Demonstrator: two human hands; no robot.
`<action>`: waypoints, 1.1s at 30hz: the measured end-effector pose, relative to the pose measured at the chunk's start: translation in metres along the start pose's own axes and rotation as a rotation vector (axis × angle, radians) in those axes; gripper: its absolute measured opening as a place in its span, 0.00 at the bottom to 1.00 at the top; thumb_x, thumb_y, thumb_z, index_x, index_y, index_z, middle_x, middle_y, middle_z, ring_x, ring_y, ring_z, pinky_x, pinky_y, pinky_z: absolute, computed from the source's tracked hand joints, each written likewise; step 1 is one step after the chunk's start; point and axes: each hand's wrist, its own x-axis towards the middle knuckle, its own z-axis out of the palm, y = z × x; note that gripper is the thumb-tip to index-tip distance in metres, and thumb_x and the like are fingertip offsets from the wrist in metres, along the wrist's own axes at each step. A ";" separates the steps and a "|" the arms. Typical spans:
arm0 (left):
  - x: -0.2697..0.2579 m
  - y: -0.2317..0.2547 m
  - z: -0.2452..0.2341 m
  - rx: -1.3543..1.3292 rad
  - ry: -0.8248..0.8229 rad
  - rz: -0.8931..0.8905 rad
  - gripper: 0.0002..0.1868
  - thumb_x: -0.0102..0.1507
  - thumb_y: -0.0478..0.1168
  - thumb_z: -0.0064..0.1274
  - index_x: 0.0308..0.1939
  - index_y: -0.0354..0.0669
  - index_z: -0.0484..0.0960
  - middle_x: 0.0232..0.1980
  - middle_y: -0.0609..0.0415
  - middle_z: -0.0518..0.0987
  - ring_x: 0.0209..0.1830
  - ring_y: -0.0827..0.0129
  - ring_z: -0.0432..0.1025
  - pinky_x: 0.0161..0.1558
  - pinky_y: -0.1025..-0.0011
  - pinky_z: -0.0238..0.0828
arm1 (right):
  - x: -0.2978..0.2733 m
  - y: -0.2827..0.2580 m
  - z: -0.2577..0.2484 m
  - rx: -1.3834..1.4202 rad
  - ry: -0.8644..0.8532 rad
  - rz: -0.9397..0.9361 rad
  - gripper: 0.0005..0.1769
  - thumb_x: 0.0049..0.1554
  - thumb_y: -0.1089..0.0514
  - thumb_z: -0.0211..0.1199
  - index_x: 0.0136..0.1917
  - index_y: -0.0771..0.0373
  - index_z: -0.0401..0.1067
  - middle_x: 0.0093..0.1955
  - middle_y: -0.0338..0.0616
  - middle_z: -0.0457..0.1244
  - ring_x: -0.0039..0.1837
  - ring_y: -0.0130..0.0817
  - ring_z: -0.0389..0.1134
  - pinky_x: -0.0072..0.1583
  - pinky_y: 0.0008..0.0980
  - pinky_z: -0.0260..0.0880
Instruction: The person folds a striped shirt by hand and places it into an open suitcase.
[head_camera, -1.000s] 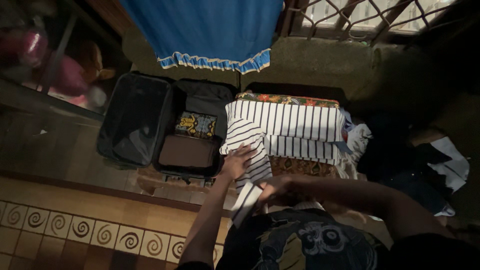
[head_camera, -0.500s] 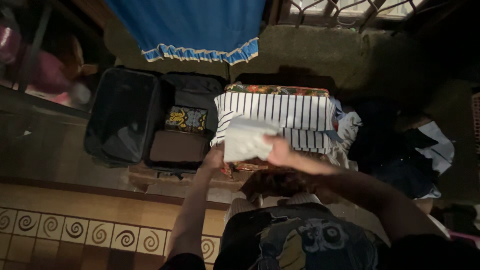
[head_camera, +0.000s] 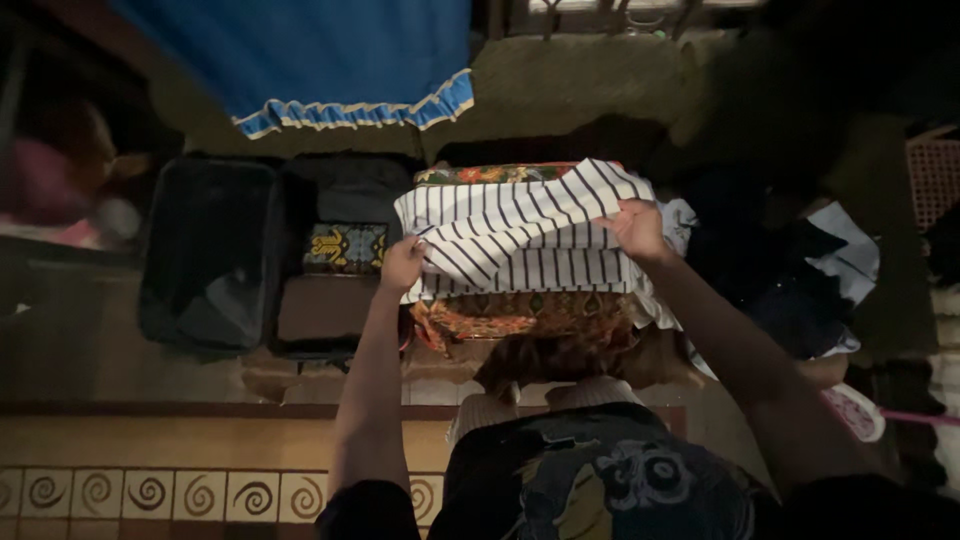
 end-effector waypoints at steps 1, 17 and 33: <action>0.006 0.002 0.004 0.189 0.053 0.137 0.14 0.72 0.47 0.52 0.48 0.40 0.83 0.44 0.41 0.82 0.44 0.46 0.76 0.45 0.51 0.73 | -0.001 -0.002 -0.008 0.002 0.008 -0.004 0.31 0.59 0.59 0.49 0.74 0.72 0.60 0.75 0.49 0.60 0.75 0.46 0.61 0.73 0.59 0.56; -0.042 0.132 0.109 0.671 -0.075 0.408 0.22 0.56 0.46 0.56 0.52 0.40 0.78 0.67 0.43 0.73 0.71 0.49 0.65 0.71 0.35 0.50 | 0.033 -0.015 -0.047 -0.140 0.225 0.108 0.18 0.63 0.60 0.57 0.67 0.64 0.68 0.60 0.45 0.67 0.60 0.40 0.69 0.63 0.48 0.69; -0.043 0.092 0.147 0.872 0.079 0.309 0.11 0.61 0.35 0.53 0.48 0.44 0.78 0.69 0.46 0.74 0.72 0.51 0.67 0.65 0.34 0.61 | 0.045 -0.023 -0.061 -0.417 0.696 0.253 0.32 0.55 0.70 0.64 0.68 0.55 0.56 0.64 0.44 0.59 0.60 0.42 0.67 0.58 0.46 0.76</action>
